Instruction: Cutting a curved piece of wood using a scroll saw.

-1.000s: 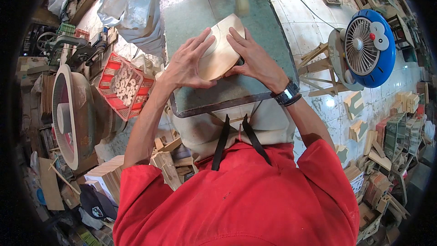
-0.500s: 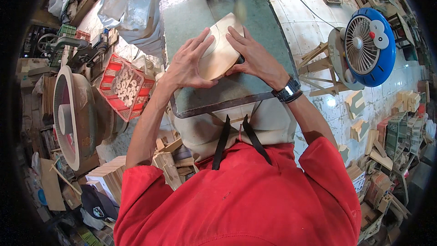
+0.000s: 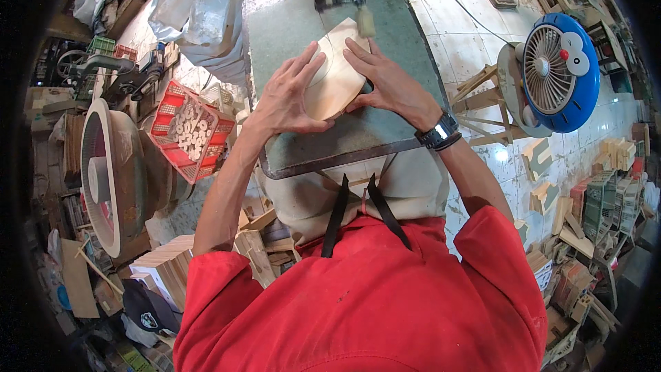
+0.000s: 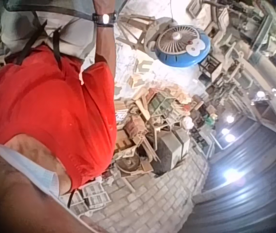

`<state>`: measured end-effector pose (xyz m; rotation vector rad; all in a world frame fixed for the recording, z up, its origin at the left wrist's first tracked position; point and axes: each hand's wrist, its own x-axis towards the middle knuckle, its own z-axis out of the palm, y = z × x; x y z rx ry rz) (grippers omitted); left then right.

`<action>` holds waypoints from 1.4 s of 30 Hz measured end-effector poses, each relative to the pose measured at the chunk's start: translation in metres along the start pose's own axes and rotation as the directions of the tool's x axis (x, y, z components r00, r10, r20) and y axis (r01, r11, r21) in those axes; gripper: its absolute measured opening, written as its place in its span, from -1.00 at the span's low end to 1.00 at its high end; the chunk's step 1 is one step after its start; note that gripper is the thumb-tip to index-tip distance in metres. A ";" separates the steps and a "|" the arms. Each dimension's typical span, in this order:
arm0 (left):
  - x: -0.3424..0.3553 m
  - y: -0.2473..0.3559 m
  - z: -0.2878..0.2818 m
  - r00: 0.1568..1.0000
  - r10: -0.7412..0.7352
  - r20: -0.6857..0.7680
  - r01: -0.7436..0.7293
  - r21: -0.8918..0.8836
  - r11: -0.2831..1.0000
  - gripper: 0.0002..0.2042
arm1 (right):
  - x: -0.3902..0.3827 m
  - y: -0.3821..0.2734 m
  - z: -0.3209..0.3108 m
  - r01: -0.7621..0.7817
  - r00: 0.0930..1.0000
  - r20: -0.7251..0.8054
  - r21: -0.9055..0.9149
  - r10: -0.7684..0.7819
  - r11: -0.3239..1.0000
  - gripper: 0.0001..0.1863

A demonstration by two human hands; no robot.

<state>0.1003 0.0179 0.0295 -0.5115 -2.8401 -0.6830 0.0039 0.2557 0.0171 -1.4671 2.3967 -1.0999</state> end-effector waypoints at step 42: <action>0.002 0.005 0.011 0.994 -0.087 -0.063 0.089 0.034 0.995 0.08 | 0.008 0.016 -0.006 0.046 0.998 0.048 -0.043 -0.044 0.998 0.11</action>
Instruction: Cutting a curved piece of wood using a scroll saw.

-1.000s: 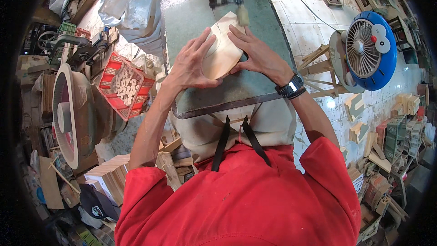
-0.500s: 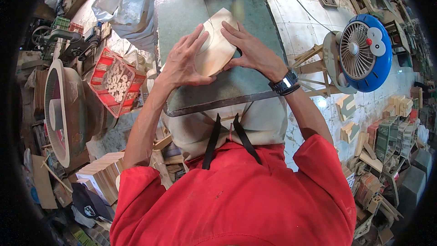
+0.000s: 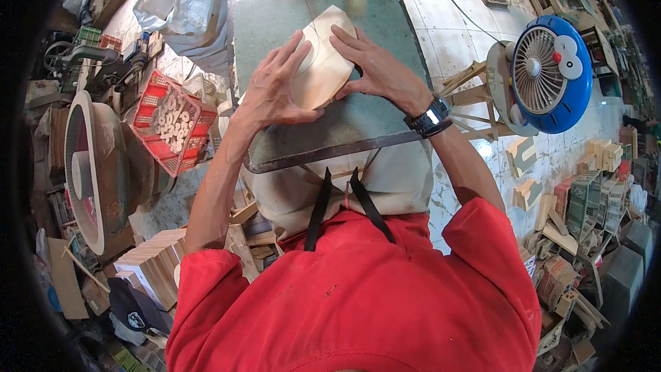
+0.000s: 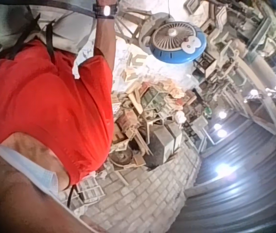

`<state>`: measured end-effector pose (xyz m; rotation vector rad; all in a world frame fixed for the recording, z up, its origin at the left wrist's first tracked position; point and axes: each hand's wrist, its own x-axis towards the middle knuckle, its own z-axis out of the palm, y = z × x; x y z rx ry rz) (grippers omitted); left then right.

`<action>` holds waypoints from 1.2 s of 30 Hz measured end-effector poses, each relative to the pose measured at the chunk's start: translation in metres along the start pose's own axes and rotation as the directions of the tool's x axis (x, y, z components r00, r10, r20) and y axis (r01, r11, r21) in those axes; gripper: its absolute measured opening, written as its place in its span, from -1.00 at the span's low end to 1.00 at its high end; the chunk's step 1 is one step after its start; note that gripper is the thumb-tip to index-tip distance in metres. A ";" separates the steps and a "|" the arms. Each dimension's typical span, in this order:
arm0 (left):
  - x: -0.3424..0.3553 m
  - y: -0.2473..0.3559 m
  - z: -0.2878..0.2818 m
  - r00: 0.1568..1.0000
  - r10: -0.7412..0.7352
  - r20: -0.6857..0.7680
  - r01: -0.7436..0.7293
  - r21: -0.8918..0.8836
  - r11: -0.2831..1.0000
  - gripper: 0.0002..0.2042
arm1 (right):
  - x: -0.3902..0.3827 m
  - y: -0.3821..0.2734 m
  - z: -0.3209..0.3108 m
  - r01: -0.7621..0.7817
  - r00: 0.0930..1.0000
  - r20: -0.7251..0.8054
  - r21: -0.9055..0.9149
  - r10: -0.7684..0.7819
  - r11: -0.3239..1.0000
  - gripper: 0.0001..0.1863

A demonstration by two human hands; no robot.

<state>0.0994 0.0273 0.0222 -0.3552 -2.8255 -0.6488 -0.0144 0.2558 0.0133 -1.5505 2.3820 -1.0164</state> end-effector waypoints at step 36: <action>0.009 0.015 0.003 0.994 -0.109 -0.033 0.109 0.017 0.994 0.13 | -0.017 -0.075 0.045 -0.448 0.683 -0.140 0.696 0.717 0.562 -0.10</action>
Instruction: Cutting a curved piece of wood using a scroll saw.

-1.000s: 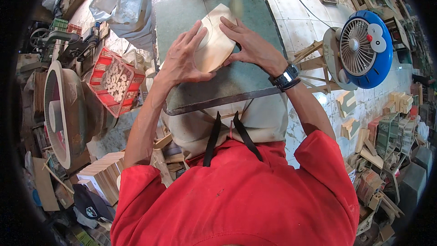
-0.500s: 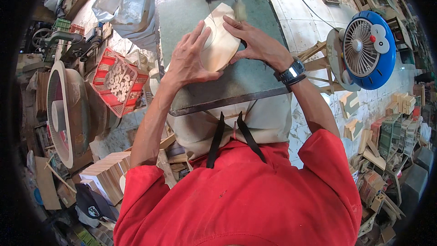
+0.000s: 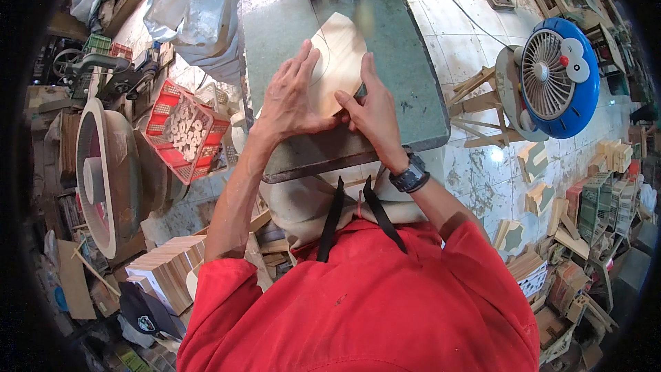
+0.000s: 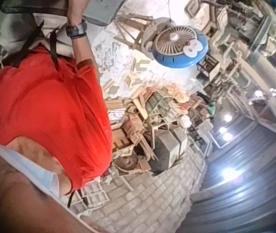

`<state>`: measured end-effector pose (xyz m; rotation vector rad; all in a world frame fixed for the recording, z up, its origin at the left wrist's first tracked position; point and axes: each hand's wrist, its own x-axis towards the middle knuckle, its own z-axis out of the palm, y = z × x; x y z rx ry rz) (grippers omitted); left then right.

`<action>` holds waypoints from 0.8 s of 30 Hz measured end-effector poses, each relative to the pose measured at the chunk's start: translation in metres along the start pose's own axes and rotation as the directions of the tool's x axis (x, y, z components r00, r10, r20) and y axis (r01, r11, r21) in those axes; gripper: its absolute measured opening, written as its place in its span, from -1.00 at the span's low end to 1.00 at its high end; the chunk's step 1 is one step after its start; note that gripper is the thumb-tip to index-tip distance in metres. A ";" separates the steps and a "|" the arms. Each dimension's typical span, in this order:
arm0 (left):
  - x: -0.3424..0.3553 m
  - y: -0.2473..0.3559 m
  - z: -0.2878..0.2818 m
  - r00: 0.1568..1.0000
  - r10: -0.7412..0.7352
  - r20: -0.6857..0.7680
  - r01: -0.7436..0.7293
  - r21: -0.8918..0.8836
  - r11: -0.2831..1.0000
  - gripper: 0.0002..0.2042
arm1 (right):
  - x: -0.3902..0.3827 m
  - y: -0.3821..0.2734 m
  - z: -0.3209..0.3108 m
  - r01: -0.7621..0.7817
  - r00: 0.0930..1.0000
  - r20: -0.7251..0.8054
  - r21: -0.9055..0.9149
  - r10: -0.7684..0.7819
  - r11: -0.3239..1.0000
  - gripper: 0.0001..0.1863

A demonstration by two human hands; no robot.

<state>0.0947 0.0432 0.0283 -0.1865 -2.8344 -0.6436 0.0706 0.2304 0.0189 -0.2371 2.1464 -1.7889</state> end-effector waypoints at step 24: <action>0.004 -0.032 -0.016 0.968 0.195 0.159 -0.168 -0.167 0.972 0.20 | 0.016 -0.002 0.001 -0.022 1.000 0.009 0.189 0.020 0.982 -0.08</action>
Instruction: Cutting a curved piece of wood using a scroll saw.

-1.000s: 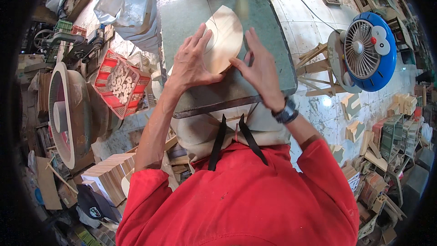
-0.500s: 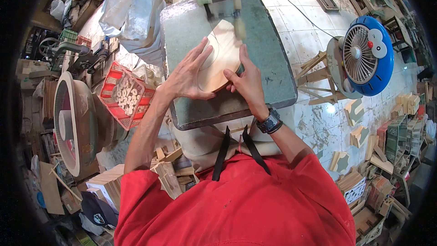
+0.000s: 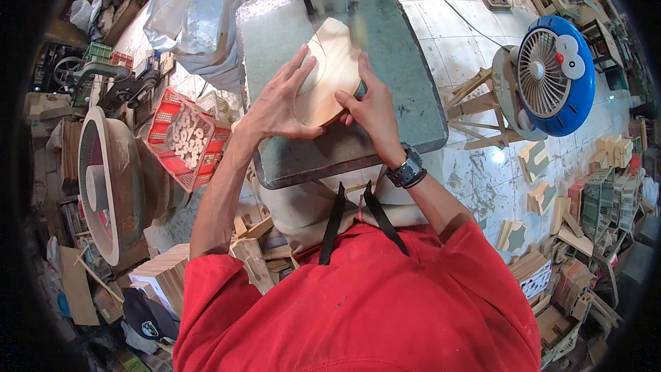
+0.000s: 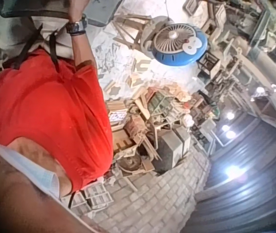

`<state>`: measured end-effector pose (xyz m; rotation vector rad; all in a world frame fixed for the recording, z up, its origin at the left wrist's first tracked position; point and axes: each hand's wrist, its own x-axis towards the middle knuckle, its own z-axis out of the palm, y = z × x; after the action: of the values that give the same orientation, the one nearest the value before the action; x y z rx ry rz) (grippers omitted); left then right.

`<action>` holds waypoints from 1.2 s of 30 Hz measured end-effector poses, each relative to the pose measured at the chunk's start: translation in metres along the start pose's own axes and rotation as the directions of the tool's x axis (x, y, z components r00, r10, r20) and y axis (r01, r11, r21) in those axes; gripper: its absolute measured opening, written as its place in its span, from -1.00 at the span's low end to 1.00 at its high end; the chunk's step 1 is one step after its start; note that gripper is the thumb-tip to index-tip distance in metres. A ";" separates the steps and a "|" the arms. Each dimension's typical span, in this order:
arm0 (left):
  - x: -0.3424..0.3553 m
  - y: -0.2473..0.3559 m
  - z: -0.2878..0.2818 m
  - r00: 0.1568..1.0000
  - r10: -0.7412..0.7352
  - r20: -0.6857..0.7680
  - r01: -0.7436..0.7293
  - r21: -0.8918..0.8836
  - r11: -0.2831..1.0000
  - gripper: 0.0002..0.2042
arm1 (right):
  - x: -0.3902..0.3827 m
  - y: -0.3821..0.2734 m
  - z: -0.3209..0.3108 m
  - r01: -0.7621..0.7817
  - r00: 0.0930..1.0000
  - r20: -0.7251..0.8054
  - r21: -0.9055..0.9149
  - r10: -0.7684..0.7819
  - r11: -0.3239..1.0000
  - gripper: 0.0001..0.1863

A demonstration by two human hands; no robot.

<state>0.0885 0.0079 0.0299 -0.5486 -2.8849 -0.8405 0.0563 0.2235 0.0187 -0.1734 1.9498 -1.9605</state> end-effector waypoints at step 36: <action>0.005 0.018 0.018 0.980 -0.145 -0.138 0.151 0.032 0.988 0.17 | 0.024 -0.004 -0.022 0.035 0.994 0.109 -0.024 -0.032 0.999 -0.18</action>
<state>0.0912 0.0337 0.0245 -0.2637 -2.8382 -0.7990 0.0256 0.2360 0.0173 -0.3152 1.9146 -1.9059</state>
